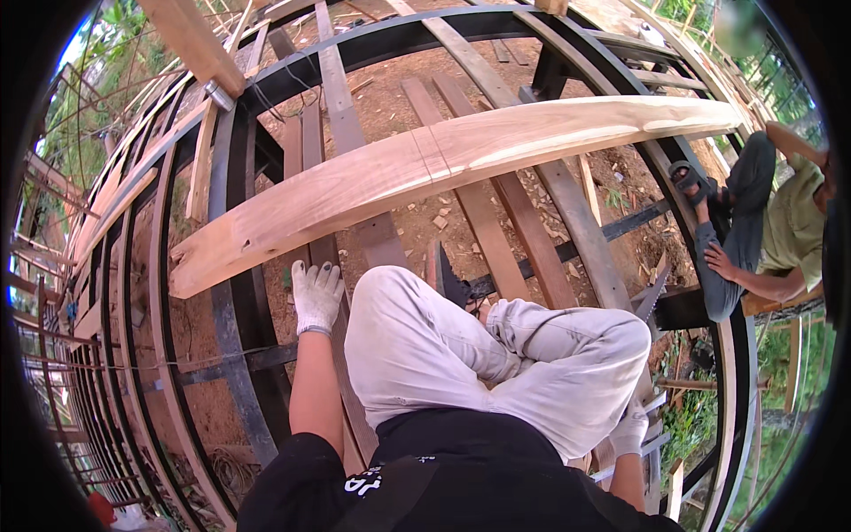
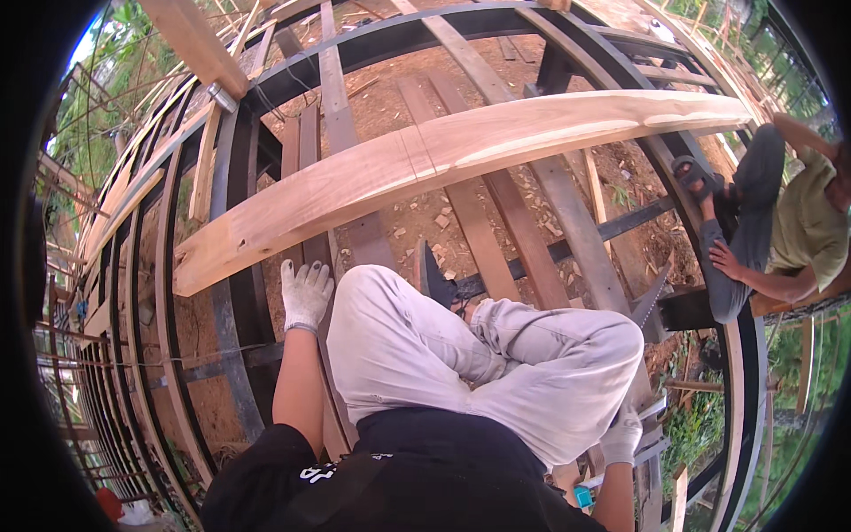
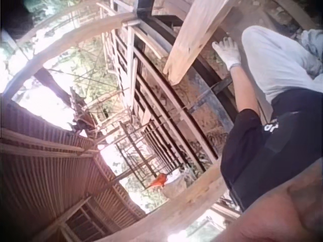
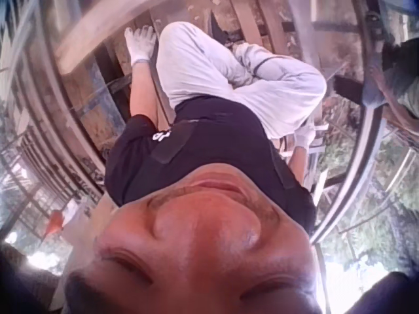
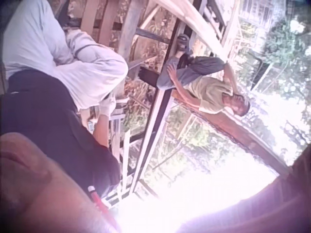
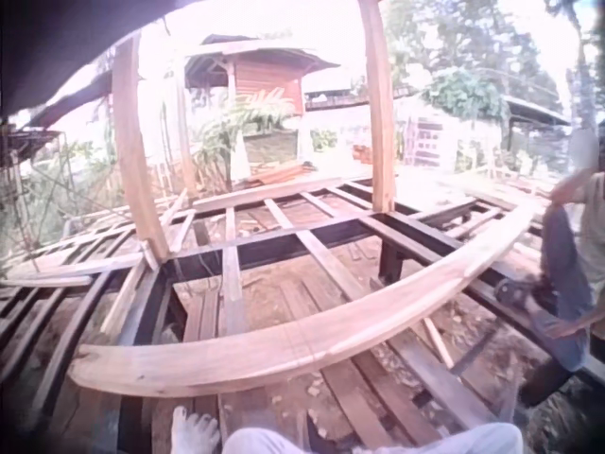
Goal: The person holds a wooden plank and cuts through it using a handsaw.
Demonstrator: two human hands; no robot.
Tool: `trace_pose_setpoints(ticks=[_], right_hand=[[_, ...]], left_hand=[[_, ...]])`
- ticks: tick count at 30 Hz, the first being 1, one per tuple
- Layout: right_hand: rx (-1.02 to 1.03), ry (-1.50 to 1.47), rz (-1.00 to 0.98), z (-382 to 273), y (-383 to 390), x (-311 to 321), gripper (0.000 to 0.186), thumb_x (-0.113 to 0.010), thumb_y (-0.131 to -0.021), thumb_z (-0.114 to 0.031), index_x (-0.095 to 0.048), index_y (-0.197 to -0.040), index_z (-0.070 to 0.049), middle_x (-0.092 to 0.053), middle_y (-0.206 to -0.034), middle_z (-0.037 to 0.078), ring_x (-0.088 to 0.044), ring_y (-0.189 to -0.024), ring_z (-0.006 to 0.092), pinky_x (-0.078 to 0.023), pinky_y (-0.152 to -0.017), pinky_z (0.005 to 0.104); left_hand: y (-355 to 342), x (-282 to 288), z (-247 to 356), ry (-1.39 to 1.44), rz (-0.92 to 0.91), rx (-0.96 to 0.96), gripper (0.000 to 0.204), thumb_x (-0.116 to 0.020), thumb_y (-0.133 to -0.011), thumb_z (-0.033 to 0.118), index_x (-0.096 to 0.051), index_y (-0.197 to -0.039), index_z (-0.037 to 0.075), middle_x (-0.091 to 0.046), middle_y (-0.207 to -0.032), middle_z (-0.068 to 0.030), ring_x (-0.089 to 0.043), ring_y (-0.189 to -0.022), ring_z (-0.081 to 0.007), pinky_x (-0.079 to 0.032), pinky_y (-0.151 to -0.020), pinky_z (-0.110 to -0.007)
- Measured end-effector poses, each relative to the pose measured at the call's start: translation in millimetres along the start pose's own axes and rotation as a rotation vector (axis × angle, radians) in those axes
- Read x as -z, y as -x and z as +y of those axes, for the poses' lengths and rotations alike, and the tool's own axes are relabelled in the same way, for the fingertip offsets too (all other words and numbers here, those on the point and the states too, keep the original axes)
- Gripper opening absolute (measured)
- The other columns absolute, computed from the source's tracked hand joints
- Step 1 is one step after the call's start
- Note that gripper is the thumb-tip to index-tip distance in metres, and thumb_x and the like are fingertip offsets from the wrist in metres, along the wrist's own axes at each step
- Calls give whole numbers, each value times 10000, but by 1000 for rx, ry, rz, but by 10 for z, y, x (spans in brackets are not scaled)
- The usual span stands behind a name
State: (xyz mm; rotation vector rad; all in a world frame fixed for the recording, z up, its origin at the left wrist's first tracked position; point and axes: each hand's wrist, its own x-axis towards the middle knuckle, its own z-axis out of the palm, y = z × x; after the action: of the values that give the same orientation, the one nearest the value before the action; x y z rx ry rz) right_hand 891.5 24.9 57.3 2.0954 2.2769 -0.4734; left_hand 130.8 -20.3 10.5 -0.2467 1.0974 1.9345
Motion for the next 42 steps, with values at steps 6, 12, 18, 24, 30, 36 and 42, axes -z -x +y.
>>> trace_pose_setpoints(ticks=[6,12,18,24,30,36,42], right_hand=[[73,-827,532,-147,-1767,665,503,-584,-1089,-7,-581,-1592,20,-685,-1531,138,-732,-1220,228,-592,-1086,370],[52,-1520,-504,-2718,-3470,59,598,-695,-1102,-180,-478,-1642,-42,-730,-1314,275,-779,-1116,392,-654,-980,493],[-324,-2025,-756,-4238,-4351,-1208,876,-847,-978,-490,-423,-1654,-130,-532,-1608,291,-583,-1439,464,-523,-1169,624],[-304,-2363,-490,-4837,-4448,-1535,563,-903,-964,-270,-613,-1441,-198,-691,-1404,75,-650,-1324,300,-576,-1072,547],[-409,-2247,-375,-4924,-4058,-1028,467,-898,-976,-230,-677,-1380,-158,-749,-1257,111,-748,-1133,320,-654,-973,527],[-542,-1931,-267,-4920,-3961,-629,737,-1021,-838,-353,-645,-1399,-58,-731,-1216,113,-740,-1018,259,-667,-803,446],[-446,-1681,-99,-4842,-3883,-164,880,-1036,-816,-373,-631,-1393,155,-737,-1272,233,-780,-989,305,-710,-804,472]], left_hand=[[-729,-432,-8,175,8,18,1016,-647,-992,768,-364,-1711,108,-424,-1746,-131,-376,-1619,-384,-337,-1299,-603],[-1026,-543,65,242,120,-50,1308,-897,-819,723,-216,-1748,104,-336,-1747,-139,-298,-1648,-380,-301,-1348,-591],[-1364,-816,-179,380,115,-228,1052,-859,-833,647,-417,-1661,172,-433,-1678,-127,-405,-1568,-385,-356,-1290,-685],[-1275,-900,-100,334,222,-195,941,-839,-845,596,-503,-1594,138,-528,-1598,-138,-485,-1510,-348,-420,-1250,-667],[-980,-771,7,345,278,-209,998,-874,-852,571,-453,-1627,103,-488,-1618,-165,-468,-1527,-376,-437,-1255,-672],[-449,-1075,130,328,420,-160,994,-876,-891,605,-440,-1636,110,-446,-1672,-172,-450,-1542,-389,-423,-1268,-679],[-63,-1385,153,283,404,-121,1013,-820,-947,664,-367,-1680,131,-362,-1732,-185,-372,-1598,-400,-375,-1297,-693]])
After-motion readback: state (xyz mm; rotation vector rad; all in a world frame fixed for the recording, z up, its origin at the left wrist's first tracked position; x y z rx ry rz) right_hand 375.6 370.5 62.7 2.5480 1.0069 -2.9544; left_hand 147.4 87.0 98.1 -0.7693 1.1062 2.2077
